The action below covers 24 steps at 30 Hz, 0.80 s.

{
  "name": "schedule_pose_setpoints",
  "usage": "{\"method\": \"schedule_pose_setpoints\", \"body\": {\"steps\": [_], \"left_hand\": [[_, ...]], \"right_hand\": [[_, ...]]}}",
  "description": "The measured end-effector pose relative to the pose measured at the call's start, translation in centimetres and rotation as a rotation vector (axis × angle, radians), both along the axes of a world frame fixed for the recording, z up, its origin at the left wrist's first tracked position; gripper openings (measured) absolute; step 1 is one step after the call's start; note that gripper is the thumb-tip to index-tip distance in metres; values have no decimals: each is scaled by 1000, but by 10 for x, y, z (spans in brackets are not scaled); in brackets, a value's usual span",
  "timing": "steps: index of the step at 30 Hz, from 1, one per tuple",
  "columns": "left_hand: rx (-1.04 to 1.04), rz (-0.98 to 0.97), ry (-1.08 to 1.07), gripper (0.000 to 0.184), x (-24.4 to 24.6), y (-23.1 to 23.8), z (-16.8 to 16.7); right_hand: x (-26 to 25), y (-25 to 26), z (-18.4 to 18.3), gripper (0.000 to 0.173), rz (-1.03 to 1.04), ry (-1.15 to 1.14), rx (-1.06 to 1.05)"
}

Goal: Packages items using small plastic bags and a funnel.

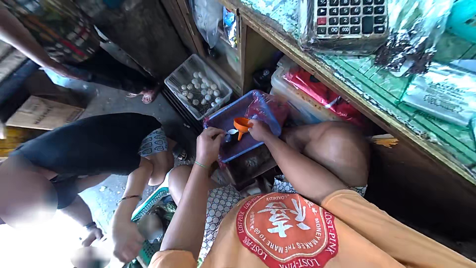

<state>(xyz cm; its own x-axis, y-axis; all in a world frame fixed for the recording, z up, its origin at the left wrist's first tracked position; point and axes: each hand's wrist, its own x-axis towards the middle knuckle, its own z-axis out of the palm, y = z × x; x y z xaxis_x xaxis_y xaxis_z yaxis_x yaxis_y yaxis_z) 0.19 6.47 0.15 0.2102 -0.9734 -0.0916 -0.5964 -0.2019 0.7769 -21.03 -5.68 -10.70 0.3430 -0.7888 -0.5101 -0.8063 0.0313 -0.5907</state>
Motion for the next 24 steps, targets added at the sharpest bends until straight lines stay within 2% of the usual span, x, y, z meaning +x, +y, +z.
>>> {"method": "schedule_pose_setpoints", "body": {"steps": [4, 7, 12, 14, 15, 16, 19, 21, 24], "left_hand": [[-43, 97, 55, 7, 9, 11, 46], [-152, 24, 74, 7, 4, 8, 81], [-198, 19, 1, 9, -5, 10, 136], [-222, 0, -13, 9, -11, 9, 153], [-231, -29, -23, 10, -14, 8, 159], [-238, -62, -34, 10, -18, 5, 165], [-272, -133, -84, 9, -28, 0, 178], [-321, -114, -139, 10, -34, 2, 200], [-442, -77, -147, 6, -29, -2, 227]], "right_hand": [[18, 4, 46, 26, 159, -230, -48], [17, 5, 90, 38, 247, -269, -11], [22, 20, 115, 51, 267, -459, -54], [23, 28, 132, 62, 272, -535, -45], [23, 32, 145, 62, 279, -587, -44], [22, 36, 161, 56, 287, -631, -62], [21, 41, 189, 17, 340, -675, -218], [19, 39, 180, 15, 353, -662, -248], [18, 34, 161, 19, 336, -658, -160]]}}
